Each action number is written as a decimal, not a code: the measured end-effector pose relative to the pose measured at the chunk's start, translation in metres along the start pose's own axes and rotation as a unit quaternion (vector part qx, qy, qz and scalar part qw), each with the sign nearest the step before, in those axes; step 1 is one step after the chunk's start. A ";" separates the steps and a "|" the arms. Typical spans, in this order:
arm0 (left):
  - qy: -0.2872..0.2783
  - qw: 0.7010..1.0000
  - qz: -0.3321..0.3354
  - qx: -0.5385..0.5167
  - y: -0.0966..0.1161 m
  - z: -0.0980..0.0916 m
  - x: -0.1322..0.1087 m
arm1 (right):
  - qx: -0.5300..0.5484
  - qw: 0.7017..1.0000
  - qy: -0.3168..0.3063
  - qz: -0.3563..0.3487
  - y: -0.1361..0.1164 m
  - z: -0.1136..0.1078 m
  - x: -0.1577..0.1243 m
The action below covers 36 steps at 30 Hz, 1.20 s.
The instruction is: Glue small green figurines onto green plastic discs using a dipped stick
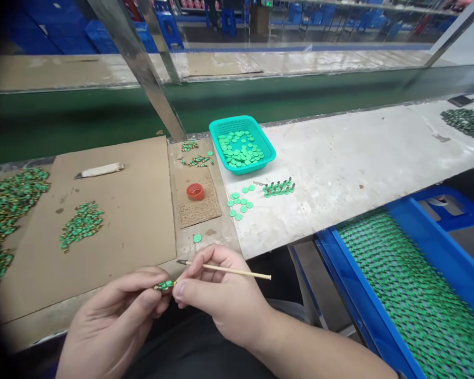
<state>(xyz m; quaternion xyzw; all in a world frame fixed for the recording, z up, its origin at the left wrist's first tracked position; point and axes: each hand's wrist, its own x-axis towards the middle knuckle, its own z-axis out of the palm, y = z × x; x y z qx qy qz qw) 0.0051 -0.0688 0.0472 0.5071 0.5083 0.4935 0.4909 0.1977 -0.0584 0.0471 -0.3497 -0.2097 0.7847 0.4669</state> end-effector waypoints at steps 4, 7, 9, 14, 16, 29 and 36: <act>0.032 0.996 0.003 0.079 -0.006 -0.008 0.015 | -0.184 0.976 0.027 -0.111 -0.001 -0.024 0.001; 0.037 0.983 0.014 0.179 -0.010 -0.015 0.042 | -0.431 0.854 0.027 -0.290 -0.020 -0.048 0.009; 0.002 0.972 0.050 0.228 -0.013 -0.016 0.060 | -0.520 0.775 0.014 -0.359 -0.036 -0.059 0.017; -0.018 0.952 0.106 0.285 -0.029 -0.012 0.079 | -0.620 0.676 -0.027 -0.397 -0.059 -0.064 0.032; -0.012 0.955 0.102 0.279 -0.035 -0.012 0.078 | -0.640 0.655 -0.030 -0.399 -0.062 -0.062 0.035; -0.029 0.945 0.089 0.312 -0.033 -0.005 0.079 | -0.530 0.695 0.069 -0.482 -0.061 -0.055 0.036; -0.031 0.942 0.079 0.325 -0.030 -0.004 0.080 | -0.523 0.711 0.067 -0.465 -0.055 -0.054 0.036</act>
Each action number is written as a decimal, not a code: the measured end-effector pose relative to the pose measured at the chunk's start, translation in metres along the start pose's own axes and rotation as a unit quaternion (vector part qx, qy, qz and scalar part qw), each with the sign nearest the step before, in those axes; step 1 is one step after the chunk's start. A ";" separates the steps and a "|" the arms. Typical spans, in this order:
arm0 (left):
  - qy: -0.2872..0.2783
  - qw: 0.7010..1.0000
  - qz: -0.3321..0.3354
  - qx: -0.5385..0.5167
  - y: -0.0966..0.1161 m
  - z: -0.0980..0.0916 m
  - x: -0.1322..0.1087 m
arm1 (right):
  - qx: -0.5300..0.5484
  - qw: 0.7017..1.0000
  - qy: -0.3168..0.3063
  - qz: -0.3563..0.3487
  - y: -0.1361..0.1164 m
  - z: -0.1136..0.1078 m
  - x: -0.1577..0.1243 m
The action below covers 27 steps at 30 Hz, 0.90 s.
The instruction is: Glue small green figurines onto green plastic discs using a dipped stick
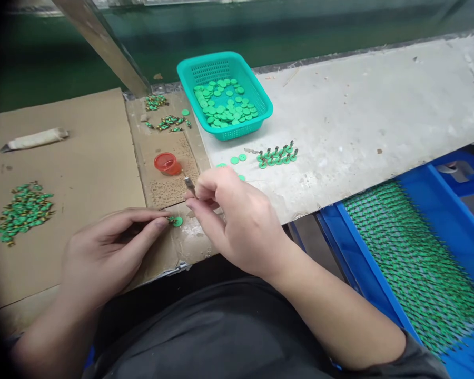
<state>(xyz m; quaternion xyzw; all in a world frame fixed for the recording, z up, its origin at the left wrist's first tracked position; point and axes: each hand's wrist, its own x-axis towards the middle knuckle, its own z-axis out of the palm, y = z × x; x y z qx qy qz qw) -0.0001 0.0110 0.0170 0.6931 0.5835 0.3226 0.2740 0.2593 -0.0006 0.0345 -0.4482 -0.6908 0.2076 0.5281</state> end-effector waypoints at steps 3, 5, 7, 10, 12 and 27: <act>-0.002 1.000 0.001 0.001 0.000 0.001 0.000 | -0.014 0.999 -0.041 -0.005 -0.003 -0.004 0.004; -0.005 1.000 0.006 -0.003 -0.001 0.001 0.000 | -0.036 0.995 -0.089 -0.015 -0.004 -0.007 0.007; -0.008 1.000 0.015 -0.008 -0.001 0.001 0.000 | -0.065 0.988 -0.137 -0.019 -0.003 -0.010 0.008; -0.010 0.999 0.041 -0.010 -0.002 0.001 -0.001 | -0.099 0.976 -0.191 -0.014 0.000 -0.012 0.006; -0.010 0.998 0.068 -0.008 -0.001 0.002 -0.001 | -0.112 0.971 -0.211 -0.013 0.002 -0.013 0.004; 0.022 0.987 0.159 0.011 -0.003 0.006 -0.001 | 0.016 0.975 -0.217 0.039 0.015 0.028 0.009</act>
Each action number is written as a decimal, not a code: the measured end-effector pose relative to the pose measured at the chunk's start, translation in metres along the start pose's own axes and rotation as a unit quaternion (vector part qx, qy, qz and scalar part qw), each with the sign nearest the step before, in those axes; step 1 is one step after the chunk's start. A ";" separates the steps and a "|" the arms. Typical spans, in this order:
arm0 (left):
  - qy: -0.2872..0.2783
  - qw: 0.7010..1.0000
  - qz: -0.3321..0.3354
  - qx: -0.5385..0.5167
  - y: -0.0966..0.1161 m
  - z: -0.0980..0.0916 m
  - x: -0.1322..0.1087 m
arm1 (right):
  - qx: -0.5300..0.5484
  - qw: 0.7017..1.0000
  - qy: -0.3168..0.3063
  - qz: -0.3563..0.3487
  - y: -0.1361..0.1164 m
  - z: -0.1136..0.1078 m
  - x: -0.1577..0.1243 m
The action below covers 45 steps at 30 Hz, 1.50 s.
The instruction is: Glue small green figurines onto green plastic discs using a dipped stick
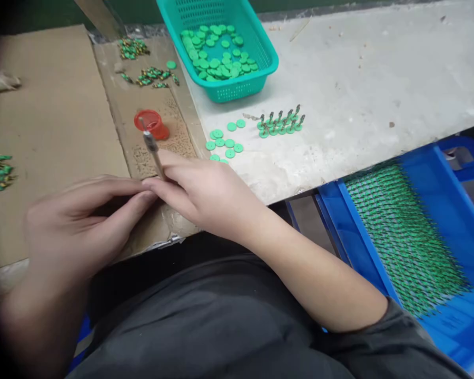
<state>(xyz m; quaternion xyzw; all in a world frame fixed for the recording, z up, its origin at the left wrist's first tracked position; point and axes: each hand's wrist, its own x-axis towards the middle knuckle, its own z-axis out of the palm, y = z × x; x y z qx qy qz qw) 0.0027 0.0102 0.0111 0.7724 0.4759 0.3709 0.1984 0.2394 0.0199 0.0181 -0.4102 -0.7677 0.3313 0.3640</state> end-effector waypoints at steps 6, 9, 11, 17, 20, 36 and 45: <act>0.011 1.000 -0.009 -0.005 -0.002 0.003 -0.002 | -0.012 1.000 -0.001 -0.026 0.006 0.004 0.003; 0.011 1.000 -0.002 -0.004 -0.002 0.002 -0.001 | -0.027 0.999 -0.005 -0.026 0.006 0.005 0.004; 0.011 1.000 0.003 -0.005 -0.002 0.002 -0.001 | -0.043 0.999 -0.013 -0.017 0.003 0.005 0.005; 0.008 1.000 0.005 -0.002 -0.003 0.002 -0.002 | -0.086 0.995 -0.043 -0.013 -0.004 0.002 0.006; 0.002 1.000 0.006 0.001 -0.004 0.001 -0.002 | -0.083 0.995 -0.031 -0.036 -0.003 0.004 0.005; 0.005 0.999 0.046 0.016 -0.003 0.000 -0.003 | -0.127 0.990 -0.047 -0.048 -0.008 0.016 0.008; -0.008 0.999 0.040 -0.007 -0.006 -0.001 0.000 | 0.002 0.998 0.048 0.028 0.006 0.004 -0.007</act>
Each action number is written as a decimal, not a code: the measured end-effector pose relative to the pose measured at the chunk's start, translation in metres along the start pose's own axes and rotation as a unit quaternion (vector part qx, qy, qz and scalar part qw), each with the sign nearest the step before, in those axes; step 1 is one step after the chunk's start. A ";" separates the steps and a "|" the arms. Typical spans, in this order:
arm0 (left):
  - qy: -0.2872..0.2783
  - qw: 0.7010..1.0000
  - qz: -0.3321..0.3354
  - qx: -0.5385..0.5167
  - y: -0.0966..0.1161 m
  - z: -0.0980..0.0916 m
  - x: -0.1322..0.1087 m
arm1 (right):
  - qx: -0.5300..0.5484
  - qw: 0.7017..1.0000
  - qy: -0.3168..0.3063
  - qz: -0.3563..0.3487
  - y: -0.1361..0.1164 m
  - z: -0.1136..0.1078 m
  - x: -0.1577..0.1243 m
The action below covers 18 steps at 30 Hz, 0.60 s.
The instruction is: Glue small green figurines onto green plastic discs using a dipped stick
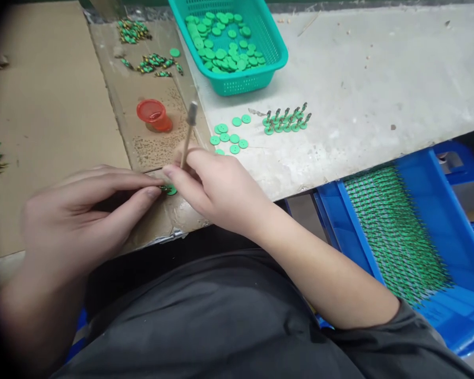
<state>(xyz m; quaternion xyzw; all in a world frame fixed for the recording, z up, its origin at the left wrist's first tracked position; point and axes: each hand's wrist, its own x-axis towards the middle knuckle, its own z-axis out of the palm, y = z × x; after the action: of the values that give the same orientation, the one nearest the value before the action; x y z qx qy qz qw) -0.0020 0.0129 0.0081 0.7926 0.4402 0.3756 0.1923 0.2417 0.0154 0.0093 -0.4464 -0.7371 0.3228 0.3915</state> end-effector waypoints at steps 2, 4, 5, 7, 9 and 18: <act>-0.001 1.000 0.004 -0.008 0.000 0.000 0.000 | -0.011 1.000 -0.020 -0.021 0.000 -0.002 0.004; 0.000 1.000 0.000 -0.017 0.001 0.000 0.001 | -0.035 0.998 -0.043 -0.036 -0.001 -0.002 0.009; -0.001 1.000 -0.004 -0.019 0.002 0.000 0.001 | -0.047 0.997 -0.053 -0.041 0.000 -0.001 0.011; -0.001 1.000 -0.017 -0.021 0.003 0.000 0.000 | -0.062 0.994 -0.070 -0.051 0.001 0.000 0.015; 0.000 0.999 -0.026 -0.021 0.004 0.001 0.000 | -0.071 0.993 -0.081 -0.056 0.002 0.002 0.017; -0.003 1.000 -0.020 -0.011 0.002 0.001 -0.002 | -0.072 0.991 -0.105 -0.050 0.004 0.003 0.020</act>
<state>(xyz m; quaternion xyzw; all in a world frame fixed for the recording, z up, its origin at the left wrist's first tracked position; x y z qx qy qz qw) -0.0011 0.0098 0.0077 0.7825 0.4515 0.3742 0.2094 0.2349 0.0346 0.0107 -0.4002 -0.8167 0.2937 0.2942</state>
